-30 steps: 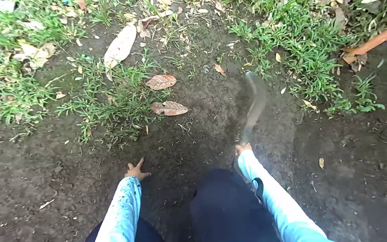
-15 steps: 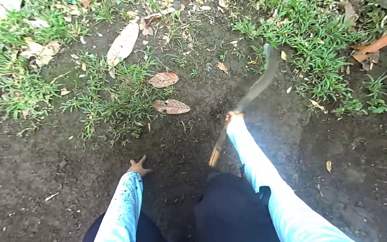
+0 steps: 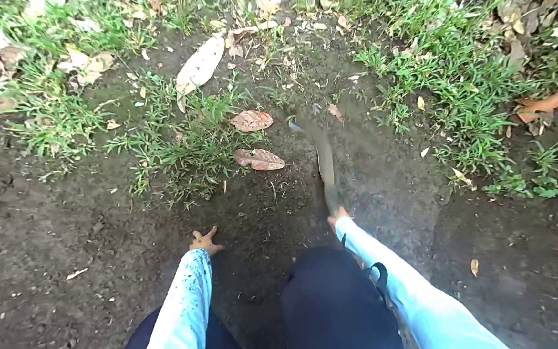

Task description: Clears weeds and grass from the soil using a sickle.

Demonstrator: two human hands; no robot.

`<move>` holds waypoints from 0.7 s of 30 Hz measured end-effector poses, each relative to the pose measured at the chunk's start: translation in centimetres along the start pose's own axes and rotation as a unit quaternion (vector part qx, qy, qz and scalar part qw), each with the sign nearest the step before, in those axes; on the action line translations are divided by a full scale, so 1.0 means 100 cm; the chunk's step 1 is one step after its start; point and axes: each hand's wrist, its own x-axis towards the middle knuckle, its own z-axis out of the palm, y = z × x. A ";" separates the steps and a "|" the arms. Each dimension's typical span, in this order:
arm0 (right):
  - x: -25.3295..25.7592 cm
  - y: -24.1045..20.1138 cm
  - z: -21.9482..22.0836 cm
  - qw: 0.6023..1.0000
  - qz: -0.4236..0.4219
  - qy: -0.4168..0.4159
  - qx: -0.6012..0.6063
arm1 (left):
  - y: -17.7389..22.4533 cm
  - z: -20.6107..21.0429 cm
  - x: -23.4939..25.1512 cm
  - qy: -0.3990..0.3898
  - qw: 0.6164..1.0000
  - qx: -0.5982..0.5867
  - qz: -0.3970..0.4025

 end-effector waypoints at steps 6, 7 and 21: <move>-0.016 -0.018 -0.044 0.983 -0.006 0.038 0.180 | 0.009 -0.008 -0.002 -0.022 1.000 -0.001 -0.009; -0.011 -0.046 -0.048 0.958 -0.023 0.062 0.278 | 0.010 -0.010 -0.003 -0.023 1.000 -0.013 -0.010; -0.009 -0.087 -0.045 0.980 -0.038 0.021 0.194 | -0.004 0.020 -0.003 0.014 1.000 0.004 0.022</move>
